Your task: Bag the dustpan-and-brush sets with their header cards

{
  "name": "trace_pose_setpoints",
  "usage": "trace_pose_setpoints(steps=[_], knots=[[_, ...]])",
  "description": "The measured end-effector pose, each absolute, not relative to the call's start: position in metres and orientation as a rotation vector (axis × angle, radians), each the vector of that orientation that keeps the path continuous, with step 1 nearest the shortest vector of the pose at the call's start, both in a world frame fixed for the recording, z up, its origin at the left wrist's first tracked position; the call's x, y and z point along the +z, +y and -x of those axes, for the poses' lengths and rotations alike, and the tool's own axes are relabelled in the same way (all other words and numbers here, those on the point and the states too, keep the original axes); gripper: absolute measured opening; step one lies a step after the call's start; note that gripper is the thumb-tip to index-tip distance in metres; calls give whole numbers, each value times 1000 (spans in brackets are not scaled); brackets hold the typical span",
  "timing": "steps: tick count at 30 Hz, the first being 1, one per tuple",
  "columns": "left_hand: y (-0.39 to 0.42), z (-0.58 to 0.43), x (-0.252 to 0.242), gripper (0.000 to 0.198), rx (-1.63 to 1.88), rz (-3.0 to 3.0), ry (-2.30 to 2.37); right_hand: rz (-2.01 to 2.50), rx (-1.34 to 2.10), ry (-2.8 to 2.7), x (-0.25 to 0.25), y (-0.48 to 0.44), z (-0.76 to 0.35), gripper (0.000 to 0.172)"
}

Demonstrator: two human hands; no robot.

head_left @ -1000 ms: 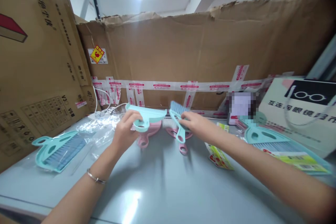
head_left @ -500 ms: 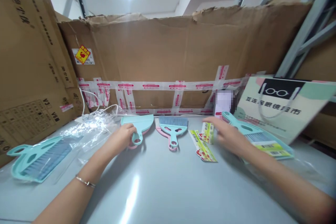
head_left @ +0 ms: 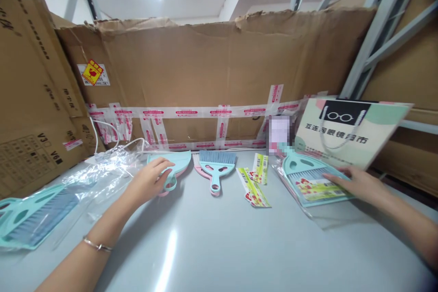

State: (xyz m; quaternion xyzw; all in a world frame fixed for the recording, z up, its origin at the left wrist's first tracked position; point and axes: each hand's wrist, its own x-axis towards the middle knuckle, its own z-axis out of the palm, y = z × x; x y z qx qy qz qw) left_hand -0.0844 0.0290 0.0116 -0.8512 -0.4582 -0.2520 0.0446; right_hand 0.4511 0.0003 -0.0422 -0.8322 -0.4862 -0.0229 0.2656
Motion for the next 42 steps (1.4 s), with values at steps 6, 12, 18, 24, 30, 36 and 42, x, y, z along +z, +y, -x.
trace_pose_setpoints(steps=[6,12,18,24,30,36,42], knots=[[26,84,16,27,-809,2637,-1372,2246,-293,-1422,-26,-12,-435,15],[24,84,17,29,-761,2648,-1397,2159,-938,-1630,-15,-24,-406,21],[21,85,20,27,-796,2639,-1403,2317,-451,-1343,4,-23,-410,13],[18,78,22,25,-1157,2610,-1437,2063,-373,-1107,39,-6,-390,5],[2,48,22,42,-1767,2820,-1949,1672,4,-1433,47,18,-291,6],[-11,32,21,51,-2367,3062,-2188,1277,267,-1822,31,24,-189,12],[0,41,17,43,-2820,2331,-2327,1083,140,-1572,25,10,-190,18]])
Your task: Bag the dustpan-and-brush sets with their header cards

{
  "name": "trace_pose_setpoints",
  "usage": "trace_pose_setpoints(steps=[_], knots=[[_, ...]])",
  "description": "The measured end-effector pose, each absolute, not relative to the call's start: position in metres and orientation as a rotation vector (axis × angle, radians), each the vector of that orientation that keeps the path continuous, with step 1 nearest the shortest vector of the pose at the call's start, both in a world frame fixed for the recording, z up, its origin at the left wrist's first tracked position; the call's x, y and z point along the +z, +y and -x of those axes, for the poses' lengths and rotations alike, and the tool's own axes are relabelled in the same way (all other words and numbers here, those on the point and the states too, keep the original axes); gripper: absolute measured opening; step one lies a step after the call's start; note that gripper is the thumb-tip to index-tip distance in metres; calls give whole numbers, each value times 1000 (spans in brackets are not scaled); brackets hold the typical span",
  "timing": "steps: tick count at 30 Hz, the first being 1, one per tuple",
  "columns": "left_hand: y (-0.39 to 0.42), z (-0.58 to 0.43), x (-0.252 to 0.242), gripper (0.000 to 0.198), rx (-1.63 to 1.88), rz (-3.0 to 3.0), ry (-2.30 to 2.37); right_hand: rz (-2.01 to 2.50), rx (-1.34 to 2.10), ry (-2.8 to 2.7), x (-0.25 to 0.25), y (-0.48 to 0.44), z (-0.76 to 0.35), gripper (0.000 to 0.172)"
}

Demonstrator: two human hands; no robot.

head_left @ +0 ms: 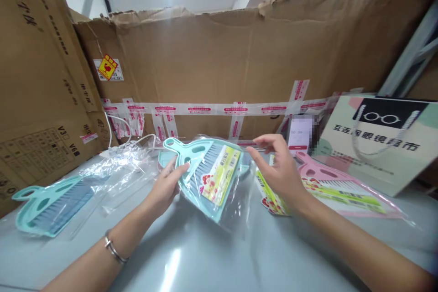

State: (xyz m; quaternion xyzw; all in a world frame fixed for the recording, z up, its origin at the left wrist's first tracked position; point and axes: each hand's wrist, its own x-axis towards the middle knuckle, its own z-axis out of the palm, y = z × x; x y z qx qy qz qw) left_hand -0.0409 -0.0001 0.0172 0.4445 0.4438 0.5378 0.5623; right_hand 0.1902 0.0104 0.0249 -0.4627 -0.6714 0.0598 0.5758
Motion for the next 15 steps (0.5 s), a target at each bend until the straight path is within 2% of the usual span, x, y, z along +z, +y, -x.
trace_pose_setpoints(steps=[2,5,7,15], knots=[[3,39,13,41,1346,-1049,1081,1088,395,-1541,17,4,-191,17],[4,33,6,41,1461,-1114,1057,1029,1061,-1392,1,0,-183,25],[4,29,2,40,1529,-1156,1035,938,1347,-1235,-7,-1,-176,27],[8,27,-5,34,1593,-1138,1173,838,1578,-836,-6,-15,-164,21]])
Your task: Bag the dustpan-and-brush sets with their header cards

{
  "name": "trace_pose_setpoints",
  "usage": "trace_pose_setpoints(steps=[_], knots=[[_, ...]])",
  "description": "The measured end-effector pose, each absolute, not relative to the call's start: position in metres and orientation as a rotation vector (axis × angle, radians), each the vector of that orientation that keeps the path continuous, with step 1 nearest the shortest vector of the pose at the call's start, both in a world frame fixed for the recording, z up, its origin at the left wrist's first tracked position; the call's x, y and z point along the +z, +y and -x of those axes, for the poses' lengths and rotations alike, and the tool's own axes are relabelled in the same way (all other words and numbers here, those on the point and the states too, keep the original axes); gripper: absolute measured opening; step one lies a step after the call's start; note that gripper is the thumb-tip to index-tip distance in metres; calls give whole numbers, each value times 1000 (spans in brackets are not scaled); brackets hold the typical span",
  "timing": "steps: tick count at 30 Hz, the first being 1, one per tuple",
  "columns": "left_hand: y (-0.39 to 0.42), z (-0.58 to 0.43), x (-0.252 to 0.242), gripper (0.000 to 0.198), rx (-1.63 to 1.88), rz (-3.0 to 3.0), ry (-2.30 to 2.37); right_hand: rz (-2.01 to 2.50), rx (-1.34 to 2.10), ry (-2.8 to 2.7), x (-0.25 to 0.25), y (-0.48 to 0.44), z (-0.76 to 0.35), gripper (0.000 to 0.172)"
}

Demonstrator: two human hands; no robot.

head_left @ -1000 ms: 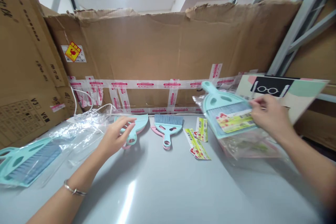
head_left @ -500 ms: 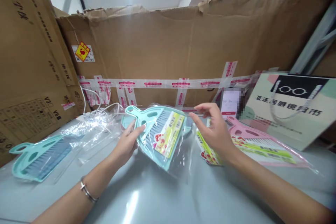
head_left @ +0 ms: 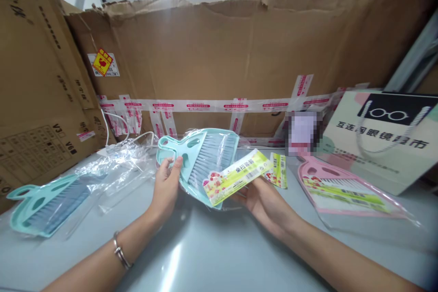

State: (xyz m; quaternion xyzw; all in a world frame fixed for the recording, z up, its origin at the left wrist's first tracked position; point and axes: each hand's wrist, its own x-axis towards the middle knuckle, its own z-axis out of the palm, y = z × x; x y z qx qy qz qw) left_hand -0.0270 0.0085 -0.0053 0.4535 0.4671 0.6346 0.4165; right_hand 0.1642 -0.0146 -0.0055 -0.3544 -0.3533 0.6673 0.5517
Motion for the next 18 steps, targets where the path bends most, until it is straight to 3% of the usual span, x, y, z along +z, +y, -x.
trace_pose_setpoints(steps=[7,10,13,18], knots=[[12,26,-6,36,1588,-1078,1216,642,1578,-836,-2,-21,-158,41],[9,25,-4,35,1526,-1119,1225,703,1590,-747,-4,-21,-155,38],[3,24,-1,35,1412,-1209,1159,827,1553,-671,-9,-18,-155,47],[4,28,3,38,1241,-1276,1123,900,1508,-577,-9,-12,-163,32]])
